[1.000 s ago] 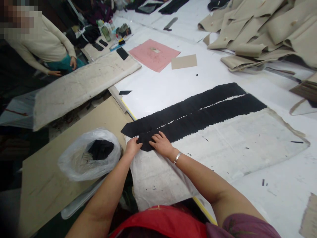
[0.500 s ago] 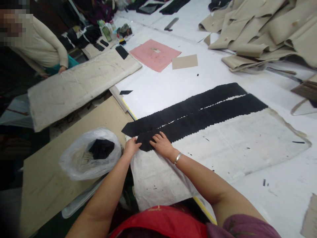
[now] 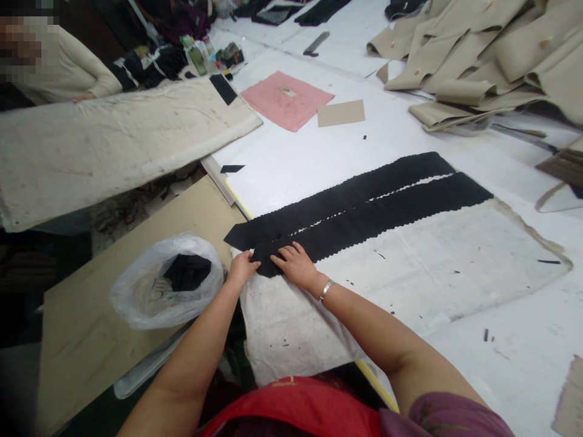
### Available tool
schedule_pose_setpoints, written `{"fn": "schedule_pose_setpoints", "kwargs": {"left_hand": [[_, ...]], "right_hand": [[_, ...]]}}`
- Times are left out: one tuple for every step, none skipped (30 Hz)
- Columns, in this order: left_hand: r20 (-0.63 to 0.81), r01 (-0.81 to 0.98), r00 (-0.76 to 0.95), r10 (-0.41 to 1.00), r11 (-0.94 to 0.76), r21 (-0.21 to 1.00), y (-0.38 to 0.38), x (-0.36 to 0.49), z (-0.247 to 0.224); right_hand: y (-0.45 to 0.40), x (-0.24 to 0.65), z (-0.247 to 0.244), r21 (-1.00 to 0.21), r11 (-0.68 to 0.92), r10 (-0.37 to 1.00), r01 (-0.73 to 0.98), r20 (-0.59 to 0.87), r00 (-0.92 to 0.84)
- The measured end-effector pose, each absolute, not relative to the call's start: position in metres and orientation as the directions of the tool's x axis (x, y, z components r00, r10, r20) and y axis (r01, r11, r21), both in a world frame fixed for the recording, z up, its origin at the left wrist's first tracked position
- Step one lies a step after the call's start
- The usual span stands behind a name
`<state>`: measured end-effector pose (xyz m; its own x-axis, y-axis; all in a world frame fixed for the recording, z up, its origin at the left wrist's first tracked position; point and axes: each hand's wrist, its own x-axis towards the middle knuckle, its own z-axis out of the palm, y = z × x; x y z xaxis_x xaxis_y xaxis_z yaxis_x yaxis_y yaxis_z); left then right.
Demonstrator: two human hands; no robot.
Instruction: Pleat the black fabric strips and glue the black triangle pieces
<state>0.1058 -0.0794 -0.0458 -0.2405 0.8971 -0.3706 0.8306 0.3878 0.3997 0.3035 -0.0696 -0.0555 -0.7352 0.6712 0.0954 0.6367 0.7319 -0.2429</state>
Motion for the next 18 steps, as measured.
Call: {"fn": "schedule_pose_setpoints", "kwargs": {"left_hand": [[-0.369,0.832,-0.236,0.899,0.383,0.402,-0.0792,0.1056,-0.0463],[-0.366,0.833,-0.234,0.901,0.379,0.402,-0.079,0.1054,-0.0467],[-0.366,0.835,-0.232,0.901,0.377,0.401,-0.0789,0.1053,-0.047],[-0.367,0.836,-0.231,0.901,0.377,0.399,-0.0789,0.1051,-0.047],[-0.369,0.837,-0.229,0.901,0.376,0.398,-0.079,0.1051,-0.0469],[-0.372,0.838,-0.227,0.9,0.375,0.396,-0.0792,0.1051,-0.0466],[-0.372,0.838,-0.225,0.9,0.374,0.397,-0.0794,0.1052,-0.0462],[-0.371,0.838,-0.226,0.901,0.374,0.398,-0.0798,0.1053,-0.0458],[-0.369,0.836,-0.226,0.902,0.374,0.401,-0.0801,0.1055,-0.0454],[-0.367,0.834,-0.228,0.902,0.375,0.404,-0.0804,0.1057,-0.0452],[-0.367,0.831,-0.231,0.901,0.379,0.406,-0.0808,0.1058,-0.045],[-0.367,0.828,-0.235,0.9,0.383,0.41,-0.0811,0.1058,-0.045],[-0.365,0.824,-0.239,0.9,0.387,0.415,-0.0814,0.1056,-0.0453],[-0.36,0.82,-0.244,0.9,0.39,0.419,-0.0817,0.1051,-0.0458],[-0.355,0.816,-0.248,0.901,0.392,0.425,-0.0819,0.1044,-0.0465],[-0.351,0.813,-0.251,0.902,0.393,0.43,-0.0822,0.1035,-0.0474],[-0.349,0.809,-0.253,0.902,0.395,0.435,-0.0823,0.1024,-0.0485],[-0.35,0.805,-0.253,0.902,0.397,0.44,-0.0824,0.1013,-0.0497]], "right_hand": [[-0.0696,0.3024,-0.0561,-0.244,0.737,0.666,0.631,0.099,-0.739],[-0.0696,0.3011,-0.0569,-0.242,0.74,0.662,0.627,0.099,-0.743],[-0.0696,0.2999,-0.0577,-0.239,0.742,0.66,0.626,0.096,-0.745],[-0.0695,0.2988,-0.0585,-0.235,0.742,0.659,0.627,0.091,-0.746],[-0.0695,0.2979,-0.0592,-0.23,0.742,0.66,0.63,0.088,-0.746],[-0.0694,0.2972,-0.0597,-0.226,0.743,0.659,0.63,0.087,-0.747],[-0.0693,0.2968,-0.0601,-0.221,0.746,0.656,0.628,0.089,-0.749],[-0.0692,0.2966,-0.0602,-0.217,0.751,0.652,0.624,0.092,-0.752],[-0.0691,0.2965,-0.0602,-0.213,0.755,0.648,0.621,0.096,-0.755],[-0.069,0.2966,-0.0601,-0.211,0.757,0.645,0.618,0.098,-0.757],[-0.0689,0.2967,-0.06,-0.211,0.759,0.644,0.616,0.099,-0.759],[-0.0687,0.2968,-0.0598,-0.212,0.758,0.644,0.616,0.099,-0.759],[-0.0686,0.2969,-0.0597,-0.214,0.758,0.644,0.616,0.097,-0.759],[-0.0685,0.297,-0.0596,-0.215,0.758,0.643,0.615,0.095,-0.76],[-0.0684,0.297,-0.0595,-0.217,0.758,0.643,0.615,0.094,-0.76],[-0.0684,0.2969,-0.0595,-0.218,0.758,0.644,0.615,0.093,-0.76],[-0.0683,0.2969,-0.0597,-0.219,0.757,0.644,0.615,0.093,-0.759],[-0.0683,0.2968,-0.0599,-0.22,0.757,0.645,0.616,0.095,-0.759]]}}
